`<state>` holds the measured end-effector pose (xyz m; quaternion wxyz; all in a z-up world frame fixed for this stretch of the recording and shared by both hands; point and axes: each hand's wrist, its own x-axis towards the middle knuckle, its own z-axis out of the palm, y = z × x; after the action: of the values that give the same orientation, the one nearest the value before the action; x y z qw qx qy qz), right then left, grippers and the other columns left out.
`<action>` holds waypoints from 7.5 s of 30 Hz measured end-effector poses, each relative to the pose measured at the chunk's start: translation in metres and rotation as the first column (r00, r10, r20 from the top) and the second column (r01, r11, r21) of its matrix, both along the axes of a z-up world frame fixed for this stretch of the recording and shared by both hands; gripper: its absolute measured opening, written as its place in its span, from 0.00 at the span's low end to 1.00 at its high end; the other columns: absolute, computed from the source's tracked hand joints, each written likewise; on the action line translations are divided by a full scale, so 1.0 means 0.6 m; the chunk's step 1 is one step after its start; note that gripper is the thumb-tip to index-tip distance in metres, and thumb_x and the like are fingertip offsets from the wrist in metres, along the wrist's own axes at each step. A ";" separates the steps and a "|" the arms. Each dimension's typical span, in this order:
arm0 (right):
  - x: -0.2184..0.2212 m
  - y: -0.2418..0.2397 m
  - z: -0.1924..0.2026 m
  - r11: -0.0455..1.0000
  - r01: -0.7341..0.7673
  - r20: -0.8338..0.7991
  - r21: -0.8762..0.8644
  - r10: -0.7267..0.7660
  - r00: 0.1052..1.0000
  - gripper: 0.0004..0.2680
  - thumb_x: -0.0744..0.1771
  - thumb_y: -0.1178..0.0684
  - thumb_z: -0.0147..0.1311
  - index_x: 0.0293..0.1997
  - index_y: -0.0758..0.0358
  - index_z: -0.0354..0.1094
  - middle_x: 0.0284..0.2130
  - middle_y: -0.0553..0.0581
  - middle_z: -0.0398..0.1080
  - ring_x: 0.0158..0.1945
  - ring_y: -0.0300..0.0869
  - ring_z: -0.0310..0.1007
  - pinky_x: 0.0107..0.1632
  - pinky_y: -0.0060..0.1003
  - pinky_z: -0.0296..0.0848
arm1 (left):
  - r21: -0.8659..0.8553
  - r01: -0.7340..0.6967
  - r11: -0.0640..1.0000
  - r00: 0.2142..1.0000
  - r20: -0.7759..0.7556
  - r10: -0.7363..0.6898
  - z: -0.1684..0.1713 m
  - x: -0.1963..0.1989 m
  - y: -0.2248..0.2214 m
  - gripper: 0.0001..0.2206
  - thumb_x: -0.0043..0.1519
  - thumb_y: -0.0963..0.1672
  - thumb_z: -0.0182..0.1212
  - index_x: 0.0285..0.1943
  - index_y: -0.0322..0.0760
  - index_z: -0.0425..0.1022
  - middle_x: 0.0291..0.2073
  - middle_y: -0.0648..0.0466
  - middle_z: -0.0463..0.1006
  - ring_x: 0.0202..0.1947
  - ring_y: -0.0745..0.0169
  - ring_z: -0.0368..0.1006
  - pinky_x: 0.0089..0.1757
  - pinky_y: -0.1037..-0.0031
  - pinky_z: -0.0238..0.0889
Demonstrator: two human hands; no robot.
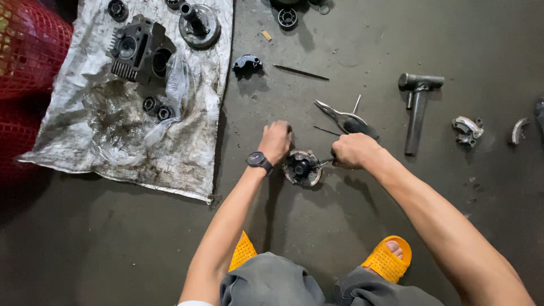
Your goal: Cleaning and assembling internal components of a motorcycle engine.
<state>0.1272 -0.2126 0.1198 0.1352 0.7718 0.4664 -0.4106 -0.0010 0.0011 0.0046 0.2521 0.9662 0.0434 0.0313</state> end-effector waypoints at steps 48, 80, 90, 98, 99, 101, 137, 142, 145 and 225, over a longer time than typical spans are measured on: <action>-0.004 0.005 0.014 1.000 -0.028 0.032 0.001 0.028 0.999 0.12 0.65 0.41 0.59 0.38 0.59 0.78 0.35 0.63 0.78 0.44 0.56 0.78 0.47 0.49 0.76 | -0.295 0.304 0.906 0.948 0.187 -0.258 0.120 -0.064 -0.053 0.13 0.54 0.39 0.67 0.47 0.43 0.79 0.50 0.54 0.76 0.55 0.51 0.70 0.54 0.62 0.64; -0.140 -0.145 -0.107 0.893 0.426 -0.269 0.146 -0.379 0.885 0.12 0.65 0.43 0.59 0.45 0.59 0.77 0.31 0.71 0.75 0.36 0.63 0.76 0.42 0.51 0.76 | -0.176 -0.197 0.964 0.980 -0.070 0.188 0.077 -0.213 -0.130 0.54 0.42 0.53 0.78 0.75 0.25 0.51 0.68 0.39 0.62 0.66 0.38 0.59 0.62 0.50 0.50; -0.160 -0.173 -0.011 0.721 0.641 -0.411 0.263 -0.517 0.751 0.12 0.64 0.47 0.60 0.43 0.65 0.77 0.22 0.71 0.70 0.24 0.52 0.65 0.32 0.48 0.72 | -0.544 -0.020 0.839 0.987 0.123 0.103 0.182 -0.156 -0.066 0.56 0.46 0.53 0.80 0.78 0.26 0.47 0.66 0.38 0.68 0.66 0.41 0.64 0.65 0.55 0.60; -0.214 -0.201 -0.061 0.709 0.705 -0.464 0.035 -0.613 0.640 0.15 0.65 0.44 0.61 0.37 0.70 0.74 0.21 0.72 0.65 0.24 0.49 0.60 0.34 0.48 0.71 | -0.660 -0.179 0.730 0.975 -0.216 0.043 0.118 -0.191 -0.101 0.60 0.39 0.54 0.81 0.79 0.30 0.48 0.62 0.41 0.74 0.59 0.41 0.68 0.61 0.56 0.60; -0.213 -0.196 -0.055 0.703 0.708 -0.448 0.066 -0.613 0.651 0.14 0.65 0.44 0.61 0.38 0.69 0.74 0.22 0.72 0.66 0.25 0.53 0.60 0.34 0.48 0.71 | -0.627 -0.149 0.765 0.980 -0.197 0.029 0.112 -0.190 -0.101 0.60 0.38 0.53 0.82 0.78 0.30 0.48 0.63 0.40 0.72 0.60 0.39 0.66 0.61 0.55 0.59; -0.212 -0.182 -0.041 0.693 0.714 -0.430 0.100 -0.617 0.659 0.13 0.65 0.45 0.61 0.38 0.69 0.75 0.23 0.72 0.67 0.25 0.57 0.61 0.34 0.49 0.71 | -0.592 -0.111 0.798 0.984 -0.176 0.007 0.107 -0.188 -0.095 0.59 0.37 0.52 0.83 0.78 0.30 0.48 0.63 0.39 0.70 0.61 0.38 0.64 0.61 0.54 0.57; -0.185 -0.391 -0.080 0.543 0.594 0.111 0.594 -0.786 0.608 0.13 0.64 0.55 0.61 0.54 0.64 0.71 0.40 0.65 0.70 0.43 0.60 0.74 0.46 0.50 0.73 | -0.998 -0.011 0.063 0.935 -0.033 -0.352 0.380 -0.132 0.021 0.58 0.47 0.53 0.79 0.85 0.32 0.45 0.72 0.42 0.67 0.74 0.52 0.64 0.73 0.62 0.55; -0.182 -0.407 -0.090 0.570 0.613 0.109 0.548 -0.775 0.623 0.15 0.65 0.54 0.61 0.56 0.66 0.71 0.42 0.65 0.70 0.43 0.57 0.75 0.45 0.48 0.75 | -0.999 -0.043 0.032 0.927 -0.051 -0.372 0.378 -0.131 0.018 0.58 0.47 0.54 0.79 0.84 0.31 0.45 0.72 0.42 0.66 0.72 0.52 0.65 0.71 0.63 0.57; -0.185 -0.392 -0.074 0.599 0.627 0.143 0.499 -0.770 0.622 0.17 0.64 0.53 0.62 0.58 0.67 0.71 0.43 0.66 0.69 0.45 0.55 0.74 0.47 0.48 0.75 | -0.999 -0.043 0.002 0.923 -0.041 -0.383 0.379 -0.128 0.015 0.58 0.48 0.55 0.79 0.84 0.31 0.45 0.72 0.41 0.66 0.72 0.52 0.65 0.72 0.62 0.57; -0.184 -0.055 -0.093 0.366 0.507 -0.281 0.781 -0.518 0.808 0.11 0.63 0.56 0.66 0.48 0.62 0.73 0.34 0.59 0.74 0.37 0.49 0.77 0.41 0.41 0.76 | -0.044 -0.085 0.995 0.969 -0.235 0.072 0.102 -0.119 -0.090 0.51 0.45 0.54 0.77 0.73 0.23 0.53 0.69 0.36 0.58 0.67 0.36 0.56 0.63 0.37 0.46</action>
<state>0.0166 -0.2453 0.0638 -0.3755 0.8484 0.3384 -0.1574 -0.0724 -0.0530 0.0658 0.2695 0.9537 0.1116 -0.0734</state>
